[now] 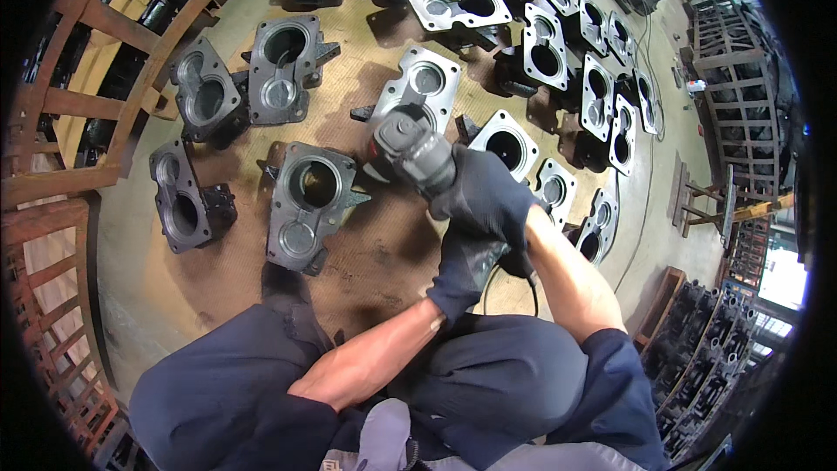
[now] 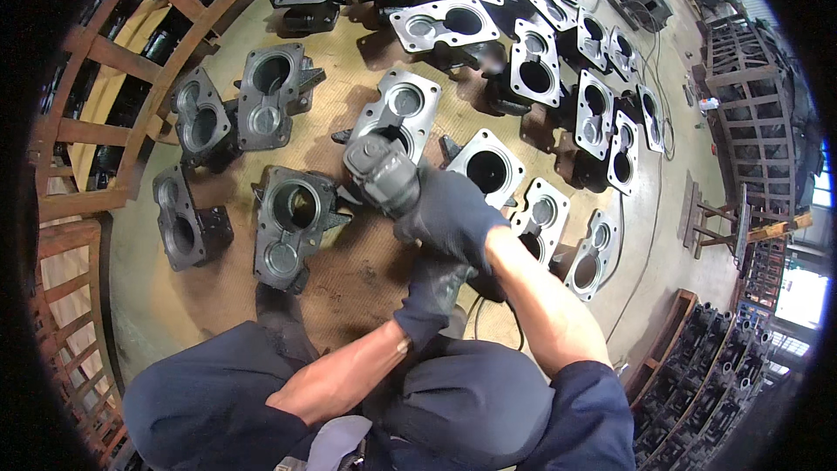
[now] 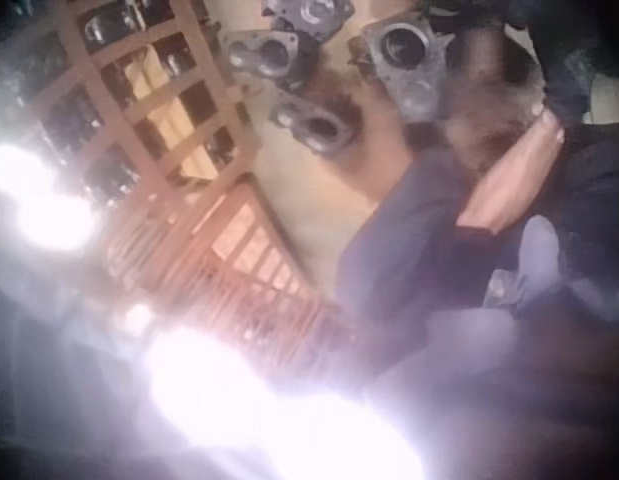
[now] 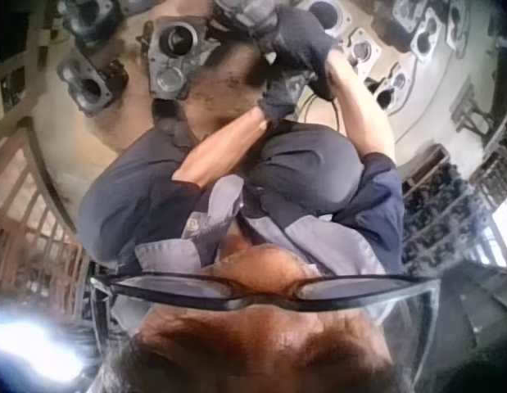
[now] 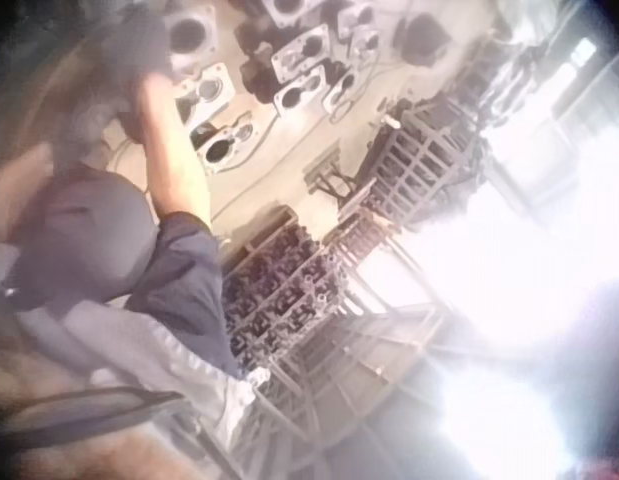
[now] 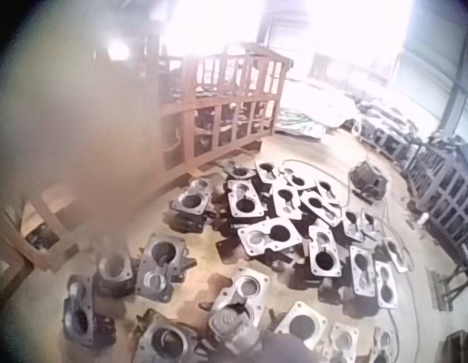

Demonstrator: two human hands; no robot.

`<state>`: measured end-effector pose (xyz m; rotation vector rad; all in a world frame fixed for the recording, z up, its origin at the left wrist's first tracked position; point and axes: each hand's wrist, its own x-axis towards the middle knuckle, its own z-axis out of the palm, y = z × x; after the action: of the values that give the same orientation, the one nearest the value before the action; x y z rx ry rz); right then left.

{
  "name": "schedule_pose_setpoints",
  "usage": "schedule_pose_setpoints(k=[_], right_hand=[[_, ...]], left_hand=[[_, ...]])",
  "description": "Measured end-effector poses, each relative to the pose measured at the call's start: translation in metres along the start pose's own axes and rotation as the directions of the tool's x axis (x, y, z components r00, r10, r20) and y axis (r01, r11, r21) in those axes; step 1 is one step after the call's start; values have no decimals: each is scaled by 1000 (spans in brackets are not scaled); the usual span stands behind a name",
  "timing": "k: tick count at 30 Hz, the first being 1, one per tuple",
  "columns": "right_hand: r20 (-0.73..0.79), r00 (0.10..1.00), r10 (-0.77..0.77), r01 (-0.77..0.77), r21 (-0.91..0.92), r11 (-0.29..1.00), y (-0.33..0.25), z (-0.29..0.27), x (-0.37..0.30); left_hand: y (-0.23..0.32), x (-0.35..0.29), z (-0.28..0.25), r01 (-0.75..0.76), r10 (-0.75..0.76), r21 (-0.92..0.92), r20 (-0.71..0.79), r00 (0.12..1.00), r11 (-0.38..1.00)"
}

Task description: The person sits on the floor and uses a handheld angle grinder to smooth the inner surfaces of multiple metal engine parts. They handle each part one at a time, repositioning them as needed to access different areas.

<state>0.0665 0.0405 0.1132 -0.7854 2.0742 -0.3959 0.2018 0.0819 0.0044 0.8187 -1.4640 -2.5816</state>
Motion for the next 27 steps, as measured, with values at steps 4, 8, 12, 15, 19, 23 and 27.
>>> schedule_pose_setpoints(k=[4,8,12,15,19,23,27], right_hand=[[-63,996,60,-52,120,991,28,14,-27],[-138,986,94,-67,188,980,45,4,-31],[-305,947,-99,168,207,964,86,-22,4],[-260,952,-164,206,142,968,107,-56,38],[-291,847,-445,522,293,801,123,-69,50],[-245,882,-403,414,-7,910,145,-45,48],[-141,987,-82,141,485,863,89,-45,1]], left_hand=[[9,-26,18,58,-57,-46,27,998,997],[19,-16,24,-3,-22,158,155,988,987],[34,39,32,11,-10,0,291,957,1000],[55,83,34,-153,94,212,264,960,965],[58,98,45,-26,-2,179,156,988,983],[33,78,49,-21,-3,116,200,980,993],[-1,56,61,-34,33,10,62,998,999]])
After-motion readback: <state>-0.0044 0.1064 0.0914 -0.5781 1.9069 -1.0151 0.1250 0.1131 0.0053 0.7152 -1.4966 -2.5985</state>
